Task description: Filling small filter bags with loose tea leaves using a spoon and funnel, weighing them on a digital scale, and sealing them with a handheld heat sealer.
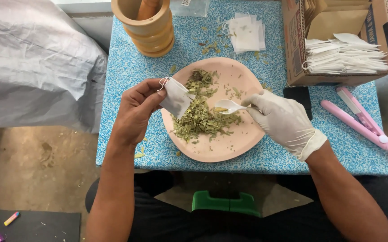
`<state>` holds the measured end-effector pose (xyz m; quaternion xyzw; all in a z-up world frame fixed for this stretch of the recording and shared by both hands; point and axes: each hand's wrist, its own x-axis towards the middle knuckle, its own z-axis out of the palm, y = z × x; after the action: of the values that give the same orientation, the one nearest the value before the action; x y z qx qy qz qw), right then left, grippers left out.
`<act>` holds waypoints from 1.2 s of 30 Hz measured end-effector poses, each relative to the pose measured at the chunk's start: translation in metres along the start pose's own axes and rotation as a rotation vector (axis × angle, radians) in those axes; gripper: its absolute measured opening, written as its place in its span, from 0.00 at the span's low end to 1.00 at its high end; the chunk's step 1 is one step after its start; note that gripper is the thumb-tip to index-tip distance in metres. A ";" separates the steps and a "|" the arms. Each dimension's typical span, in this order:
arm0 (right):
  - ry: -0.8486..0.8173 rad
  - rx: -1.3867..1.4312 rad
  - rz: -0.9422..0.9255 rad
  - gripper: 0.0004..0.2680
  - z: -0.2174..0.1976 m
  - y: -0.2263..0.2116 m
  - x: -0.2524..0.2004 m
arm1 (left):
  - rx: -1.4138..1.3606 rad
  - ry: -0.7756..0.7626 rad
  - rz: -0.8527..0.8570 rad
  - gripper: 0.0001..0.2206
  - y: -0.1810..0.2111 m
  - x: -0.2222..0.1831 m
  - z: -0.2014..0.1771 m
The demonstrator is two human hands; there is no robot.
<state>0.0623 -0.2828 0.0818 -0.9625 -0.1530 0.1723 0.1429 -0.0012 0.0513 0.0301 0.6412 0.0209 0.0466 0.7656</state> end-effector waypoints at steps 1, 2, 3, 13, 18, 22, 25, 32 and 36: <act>0.001 0.000 0.002 0.08 0.002 0.003 0.002 | 0.000 -0.002 0.000 0.12 0.001 -0.001 0.000; 0.038 0.029 -0.012 0.08 0.003 0.006 0.005 | 0.004 -0.005 0.002 0.12 0.002 -0.001 0.001; 0.076 0.057 -0.026 0.08 0.004 0.008 0.007 | 0.008 -0.007 0.005 0.12 0.004 -0.001 0.002; 0.296 0.040 -0.197 0.06 0.033 0.012 0.075 | 0.017 -0.049 -0.005 0.13 -0.005 -0.001 0.000; 0.512 -0.149 -0.310 0.06 0.047 0.011 0.088 | 0.005 -0.045 -0.008 0.14 0.001 -0.004 -0.003; 0.547 -0.200 -0.288 0.06 0.016 0.021 0.064 | -0.014 -0.031 0.000 0.14 0.008 -0.007 -0.001; 0.352 -0.168 -0.260 0.07 -0.018 0.021 0.035 | -0.018 -0.028 0.021 0.15 0.017 -0.006 0.001; -0.205 -0.316 -0.270 0.11 -0.014 0.031 -0.005 | -0.032 -0.052 -0.030 0.10 0.024 -0.010 0.006; -0.204 -0.154 -0.203 0.10 -0.010 -0.013 -0.013 | -0.037 -0.021 0.047 0.08 0.013 -0.009 0.008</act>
<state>0.0514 -0.2774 0.0989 -0.9278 -0.2759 0.2416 0.0691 -0.0096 0.0444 0.0445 0.6276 -0.0031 0.0579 0.7764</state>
